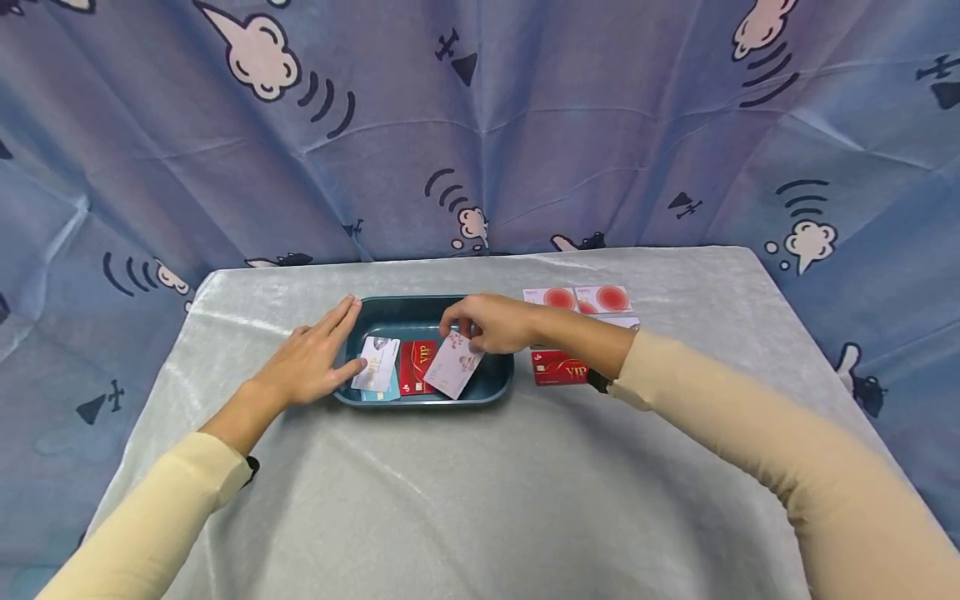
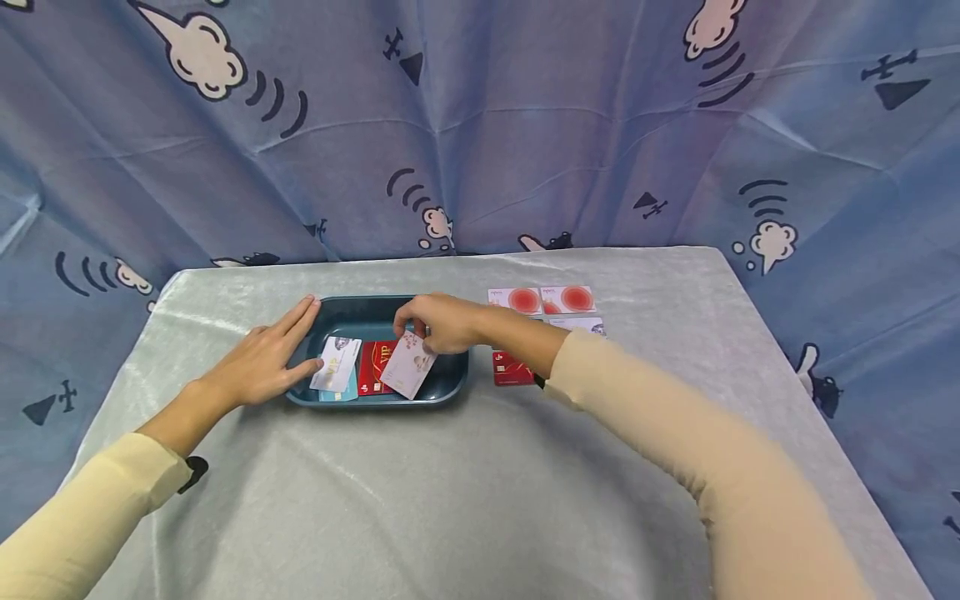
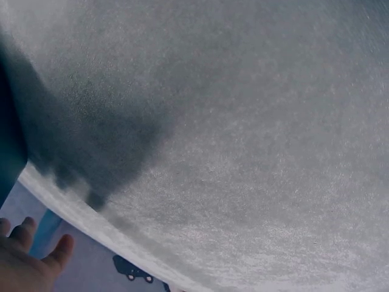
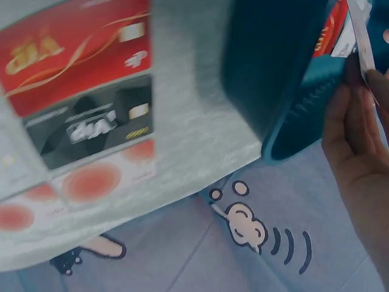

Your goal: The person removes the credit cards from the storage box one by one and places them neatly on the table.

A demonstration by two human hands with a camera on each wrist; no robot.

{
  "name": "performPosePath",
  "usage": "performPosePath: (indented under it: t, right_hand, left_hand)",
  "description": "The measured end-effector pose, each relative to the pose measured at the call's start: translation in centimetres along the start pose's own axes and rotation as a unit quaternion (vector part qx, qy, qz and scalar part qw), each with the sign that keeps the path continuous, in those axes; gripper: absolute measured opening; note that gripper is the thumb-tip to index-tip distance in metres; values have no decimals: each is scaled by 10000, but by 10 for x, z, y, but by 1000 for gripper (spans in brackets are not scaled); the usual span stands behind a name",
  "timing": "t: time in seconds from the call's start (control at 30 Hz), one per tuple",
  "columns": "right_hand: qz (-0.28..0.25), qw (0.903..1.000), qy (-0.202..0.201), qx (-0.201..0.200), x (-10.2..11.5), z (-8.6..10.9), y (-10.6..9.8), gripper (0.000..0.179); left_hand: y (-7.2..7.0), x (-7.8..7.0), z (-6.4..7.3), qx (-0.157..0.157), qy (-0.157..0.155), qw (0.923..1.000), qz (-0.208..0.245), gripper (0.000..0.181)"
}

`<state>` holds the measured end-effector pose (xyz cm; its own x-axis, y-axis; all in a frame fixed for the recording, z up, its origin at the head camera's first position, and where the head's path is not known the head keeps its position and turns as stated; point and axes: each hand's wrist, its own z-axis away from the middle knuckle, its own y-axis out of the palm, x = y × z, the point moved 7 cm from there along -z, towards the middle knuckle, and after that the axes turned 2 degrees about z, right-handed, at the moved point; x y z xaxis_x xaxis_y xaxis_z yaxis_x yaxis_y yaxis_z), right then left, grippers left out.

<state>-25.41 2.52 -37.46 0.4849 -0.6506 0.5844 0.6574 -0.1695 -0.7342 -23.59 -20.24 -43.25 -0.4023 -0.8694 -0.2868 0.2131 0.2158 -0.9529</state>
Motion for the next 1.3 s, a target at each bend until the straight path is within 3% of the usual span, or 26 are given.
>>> performPosePath:
  t: [0.53, 0.8, 1.13, 1.3]
  right_hand:
    - [-213, 9950, 109, -974, -33, 50, -40, 34]
    - [-273, 9862, 454, -1571, -55, 78, -63, 35]
    - [-405, 9732, 691, -2158, -93, 113, -69, 33]
    - [-396, 9732, 746, -2139, -112, 129, -66, 31]
  left_hand:
    - [0, 1, 0, -44, 15, 10000, -13, 87]
    - [0, 0, 0, -44, 20, 10000, -19, 87]
    - [0, 1, 1, -42, 30, 10000, -30, 87]
    - [1, 1, 0, -31, 37, 10000, -24, 87]
